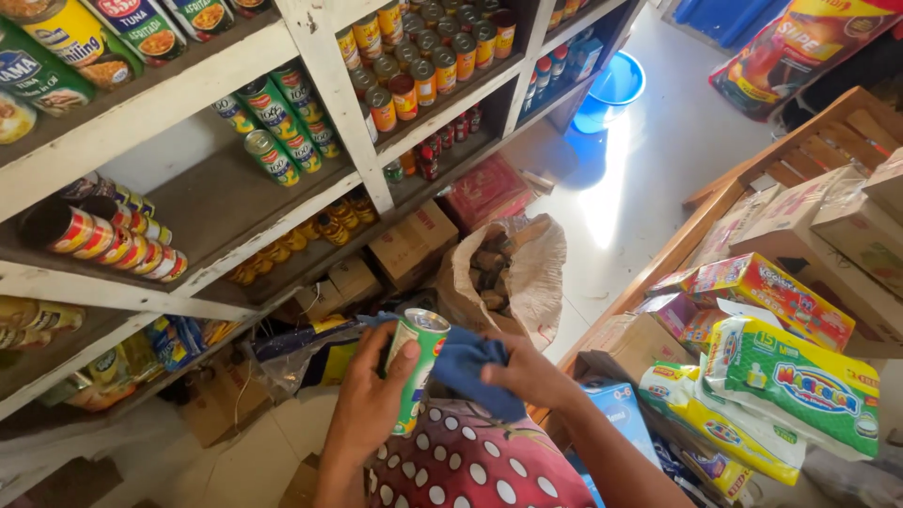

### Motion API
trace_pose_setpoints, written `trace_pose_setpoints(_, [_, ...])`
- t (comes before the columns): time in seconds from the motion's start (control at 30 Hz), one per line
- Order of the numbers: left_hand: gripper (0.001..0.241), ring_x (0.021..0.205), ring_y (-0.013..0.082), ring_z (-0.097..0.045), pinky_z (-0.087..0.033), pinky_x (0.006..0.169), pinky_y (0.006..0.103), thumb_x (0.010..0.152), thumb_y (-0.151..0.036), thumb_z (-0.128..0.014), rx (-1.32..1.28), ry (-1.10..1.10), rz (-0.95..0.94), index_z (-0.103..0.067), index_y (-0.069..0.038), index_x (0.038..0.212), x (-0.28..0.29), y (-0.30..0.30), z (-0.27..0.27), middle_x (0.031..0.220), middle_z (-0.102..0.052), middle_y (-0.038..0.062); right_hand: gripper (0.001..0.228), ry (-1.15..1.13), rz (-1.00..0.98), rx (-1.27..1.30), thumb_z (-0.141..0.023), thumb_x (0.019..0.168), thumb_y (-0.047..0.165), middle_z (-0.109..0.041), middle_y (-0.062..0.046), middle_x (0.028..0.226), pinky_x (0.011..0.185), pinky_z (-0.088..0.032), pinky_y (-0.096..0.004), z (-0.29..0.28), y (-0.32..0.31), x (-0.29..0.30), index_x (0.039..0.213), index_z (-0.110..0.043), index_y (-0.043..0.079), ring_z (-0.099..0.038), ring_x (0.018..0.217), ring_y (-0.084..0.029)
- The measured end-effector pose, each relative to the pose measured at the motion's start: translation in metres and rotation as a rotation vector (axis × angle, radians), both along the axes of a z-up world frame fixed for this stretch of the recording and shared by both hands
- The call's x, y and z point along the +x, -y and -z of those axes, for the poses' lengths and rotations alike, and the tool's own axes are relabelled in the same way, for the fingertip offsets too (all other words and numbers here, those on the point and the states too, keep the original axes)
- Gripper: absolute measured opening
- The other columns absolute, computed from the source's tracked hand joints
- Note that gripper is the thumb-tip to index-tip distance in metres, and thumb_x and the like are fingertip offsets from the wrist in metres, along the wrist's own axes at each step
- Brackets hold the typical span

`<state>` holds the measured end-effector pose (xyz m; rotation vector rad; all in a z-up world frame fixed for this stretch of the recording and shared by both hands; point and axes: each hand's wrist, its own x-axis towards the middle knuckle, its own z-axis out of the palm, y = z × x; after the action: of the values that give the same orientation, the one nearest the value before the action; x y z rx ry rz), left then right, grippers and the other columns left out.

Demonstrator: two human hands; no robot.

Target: Cleaning a juice can with a cloth and organizing canned goods on grocery store shelves.

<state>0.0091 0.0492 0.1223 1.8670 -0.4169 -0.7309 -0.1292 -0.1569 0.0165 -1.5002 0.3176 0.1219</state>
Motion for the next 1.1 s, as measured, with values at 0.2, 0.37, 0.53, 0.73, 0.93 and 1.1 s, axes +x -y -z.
trace_pose_setpoints(0.2, [0.043, 0.058, 0.0175, -0.06, -0.046, 0.054, 0.0304, 0.097, -0.042, -0.056, -0.055, -0.27, -0.136, -0.074, -0.004, 0.105, 0.023, 0.001, 0.015, 0.071, -0.07, 0.009, 0.021, -0.142, 0.213, 0.547, -0.075, 0.09, 0.009, -0.074, -0.011, 0.091, 0.066, -0.053, -0.025, 0.015, -0.011, -0.007, 0.106, -0.071, -0.004, -0.064, 0.069, -0.014])
trace_pose_setpoints(0.37, [0.054, 0.061, 0.022, -0.062, -0.051, 0.054, 0.0347, 0.099, -0.043, -0.051, -0.278, -0.589, -0.227, -0.066, 0.002, 0.123, 0.018, -0.006, 0.059, 0.084, -0.069, 0.017, 0.052, -0.206, 0.433, 0.702, -0.069, 0.092, 0.029, -0.071, -0.019, 0.1, 0.066, -0.052, -0.031, 0.016, -0.002, -0.008, 0.124, -0.062, -0.012, -0.064, 0.076, -0.02])
trace_pose_setpoints(0.53, [0.071, 0.072, 0.0288, -0.068, -0.053, 0.061, 0.0394, 0.09, -0.058, -0.054, -0.408, -0.908, -0.309, -0.064, 0.002, 0.126, 0.0, -0.013, 0.13, 0.092, -0.07, 0.019, 0.043, -0.261, 0.574, 0.69, -0.064, 0.097, 0.033, -0.067, -0.017, 0.083, 0.049, -0.043, -0.031, 0.002, 0.004, -0.008, 0.112, -0.064, -0.007, -0.057, 0.058, -0.019])
trace_pose_setpoints(0.73, [0.059, 0.072, 0.0208, -0.067, -0.058, 0.064, 0.0385, 0.097, -0.053, -0.056, -0.76, -0.993, -0.317, -0.063, -0.003, 0.126, 0.008, -0.016, 0.175, 0.095, -0.072, 0.012, 0.063, -0.202, 0.426, 0.796, -0.061, 0.09, 0.035, -0.072, -0.03, 0.109, 0.085, -0.052, -0.045, -0.013, 0.011, -0.015, 0.128, -0.062, -0.016, -0.068, 0.091, -0.036])
trace_pose_setpoints(0.93, [0.062, 0.07, 0.0305, -0.07, -0.059, 0.062, 0.0441, 0.097, -0.046, -0.053, -0.566, -0.924, -0.141, -0.062, 0.006, 0.129, 0.025, -0.023, 0.159, 0.096, -0.073, 0.023, 0.067, -0.381, 0.377, 0.534, -0.07, 0.081, 0.023, -0.071, -0.034, 0.112, 0.09, -0.054, -0.045, -0.018, 0.036, -0.005, 0.131, -0.06, -0.02, -0.068, 0.094, -0.037])
trace_pose_setpoints(1.1, [0.061, 0.063, 0.0214, -0.07, -0.055, 0.052, 0.0323, 0.099, -0.051, -0.054, -0.699, -0.712, -0.03, -0.065, 0.003, 0.123, 0.034, -0.038, 0.138, 0.084, -0.076, 0.017, 0.031, -0.011, 0.184, 0.432, -0.068, 0.097, 0.023, -0.073, -0.012, 0.082, 0.072, -0.054, -0.029, -0.037, 0.05, -0.005, 0.094, -0.074, -0.007, -0.063, 0.066, -0.014])
